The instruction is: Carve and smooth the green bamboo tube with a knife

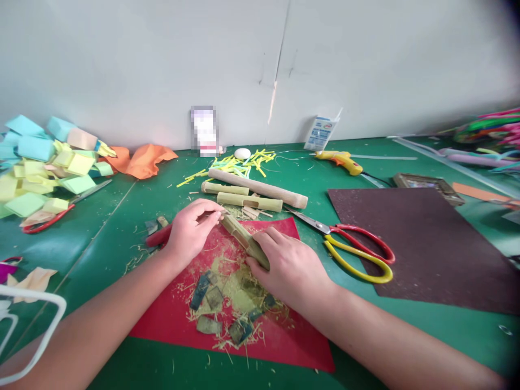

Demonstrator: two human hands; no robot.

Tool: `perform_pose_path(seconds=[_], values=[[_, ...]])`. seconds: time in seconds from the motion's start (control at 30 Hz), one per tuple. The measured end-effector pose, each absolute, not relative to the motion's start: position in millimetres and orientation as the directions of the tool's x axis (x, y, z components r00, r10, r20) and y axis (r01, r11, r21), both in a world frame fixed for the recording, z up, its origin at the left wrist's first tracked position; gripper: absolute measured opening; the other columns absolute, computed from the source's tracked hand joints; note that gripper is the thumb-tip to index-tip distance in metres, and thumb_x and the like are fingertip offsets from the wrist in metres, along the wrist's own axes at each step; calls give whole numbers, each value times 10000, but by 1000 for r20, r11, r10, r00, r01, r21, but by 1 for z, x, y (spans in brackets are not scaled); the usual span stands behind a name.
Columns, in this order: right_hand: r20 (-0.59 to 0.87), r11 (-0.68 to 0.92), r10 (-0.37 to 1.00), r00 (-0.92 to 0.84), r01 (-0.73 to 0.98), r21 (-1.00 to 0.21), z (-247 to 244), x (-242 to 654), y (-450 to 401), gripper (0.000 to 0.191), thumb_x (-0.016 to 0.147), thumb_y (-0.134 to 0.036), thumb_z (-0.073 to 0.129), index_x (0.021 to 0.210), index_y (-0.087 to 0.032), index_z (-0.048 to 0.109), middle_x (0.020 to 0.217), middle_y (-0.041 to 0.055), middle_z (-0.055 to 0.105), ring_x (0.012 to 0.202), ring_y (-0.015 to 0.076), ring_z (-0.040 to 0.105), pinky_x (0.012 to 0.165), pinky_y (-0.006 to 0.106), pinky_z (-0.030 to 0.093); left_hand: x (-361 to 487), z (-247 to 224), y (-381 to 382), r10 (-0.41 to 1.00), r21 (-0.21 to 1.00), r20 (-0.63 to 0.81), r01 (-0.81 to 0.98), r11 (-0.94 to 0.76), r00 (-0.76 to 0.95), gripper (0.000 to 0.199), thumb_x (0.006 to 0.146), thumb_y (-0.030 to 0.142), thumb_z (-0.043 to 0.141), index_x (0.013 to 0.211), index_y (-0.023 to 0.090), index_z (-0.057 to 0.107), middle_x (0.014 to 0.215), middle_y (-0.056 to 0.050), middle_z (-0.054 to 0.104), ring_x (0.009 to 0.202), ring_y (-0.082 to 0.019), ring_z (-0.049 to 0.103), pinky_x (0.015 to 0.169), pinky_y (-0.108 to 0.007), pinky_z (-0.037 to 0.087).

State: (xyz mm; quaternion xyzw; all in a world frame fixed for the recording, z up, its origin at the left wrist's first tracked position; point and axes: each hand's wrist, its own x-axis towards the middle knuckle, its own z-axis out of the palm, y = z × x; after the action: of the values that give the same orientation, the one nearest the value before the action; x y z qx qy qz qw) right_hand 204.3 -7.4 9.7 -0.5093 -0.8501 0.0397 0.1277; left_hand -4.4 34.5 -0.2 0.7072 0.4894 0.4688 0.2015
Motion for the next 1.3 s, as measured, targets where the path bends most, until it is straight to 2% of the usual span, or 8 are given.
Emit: perform_pose_path(seconds=[0.17, 0.33, 0.43, 0.63, 0.8, 1.0, 1.13, 1.3], values=[[193, 492, 868, -458, 847, -200, 9, 204, -8, 150, 821, -307, 535, 896, -186, 582, 896, 21, 609, 750, 160, 578, 602, 288, 360, -11, 2, 38, 768, 451, 547, 656, -605, 333, 180, 895, 186, 479, 955, 196, 648, 991, -55, 656, 952, -169, 597, 919, -329, 464], [198, 512, 855, -478, 838, -189, 9, 204, -8, 150, 827, -304, 531, 887, -176, 581, 884, 30, 599, 747, 164, 570, 607, 284, 362, -15, -2, 43, 718, 281, 518, 701, -656, 465, 262, 856, 137, 482, 1076, 184, 616, 1055, -82, 616, 999, -198, 564, 932, -355, 451], [196, 515, 854, -482, 837, -183, 9, 204, -9, 168, 837, -304, 518, 916, -171, 584, 892, 36, 596, 760, 171, 571, 619, 286, 370, -15, -2, 43, 714, 256, 497, 703, -664, 493, 279, 829, 127, 504, 1076, 176, 624, 1057, -88, 596, 984, -202, 553, 915, -348, 457], [221, 524, 845, -487, 837, -159, 8, 204, -8, 155, 827, -306, 539, 890, -174, 588, 876, 40, 592, 747, 175, 557, 621, 292, 383, -18, 0, 44, 714, 272, 505, 696, -664, 484, 211, 887, 171, 485, 1024, 194, 643, 1032, -68, 616, 965, -182, 557, 914, -327, 446], [249, 528, 841, -481, 829, -183, 5, 202, -8, 145, 818, -282, 548, 897, -165, 582, 892, 53, 591, 761, 174, 541, 621, 286, 394, -15, 2, 41, 702, 212, 503, 715, -666, 504, 199, 903, 188, 477, 980, 187, 660, 984, -71, 637, 938, -196, 552, 871, -337, 448], [227, 535, 838, -495, 827, -171, 2, 200, -9, 124, 841, -249, 513, 897, -158, 576, 888, 53, 574, 726, 165, 541, 582, 282, 390, -8, 0, 35, 634, 181, 474, 638, -749, 611, 222, 927, 172, 432, 963, 169, 651, 945, -76, 642, 922, -188, 543, 853, -329, 453], [231, 558, 824, -518, 814, -164, 2, 200, -10, 142, 849, -239, 509, 935, -149, 577, 906, 61, 570, 755, 173, 538, 624, 291, 408, -11, -2, 37, 629, 137, 524, 672, -727, 574, 233, 929, 179, 422, 944, 176, 655, 936, -78, 639, 915, -192, 538, 852, -342, 453], [232, 574, 811, -536, 806, -146, 4, 199, -11, 134, 851, -229, 509, 924, -144, 583, 890, 62, 572, 744, 173, 532, 611, 297, 402, -9, -1, 34, 629, 154, 461, 641, -752, 626, 229, 930, 171, 422, 938, 168, 650, 928, -78, 634, 909, -191, 538, 837, -332, 451]])
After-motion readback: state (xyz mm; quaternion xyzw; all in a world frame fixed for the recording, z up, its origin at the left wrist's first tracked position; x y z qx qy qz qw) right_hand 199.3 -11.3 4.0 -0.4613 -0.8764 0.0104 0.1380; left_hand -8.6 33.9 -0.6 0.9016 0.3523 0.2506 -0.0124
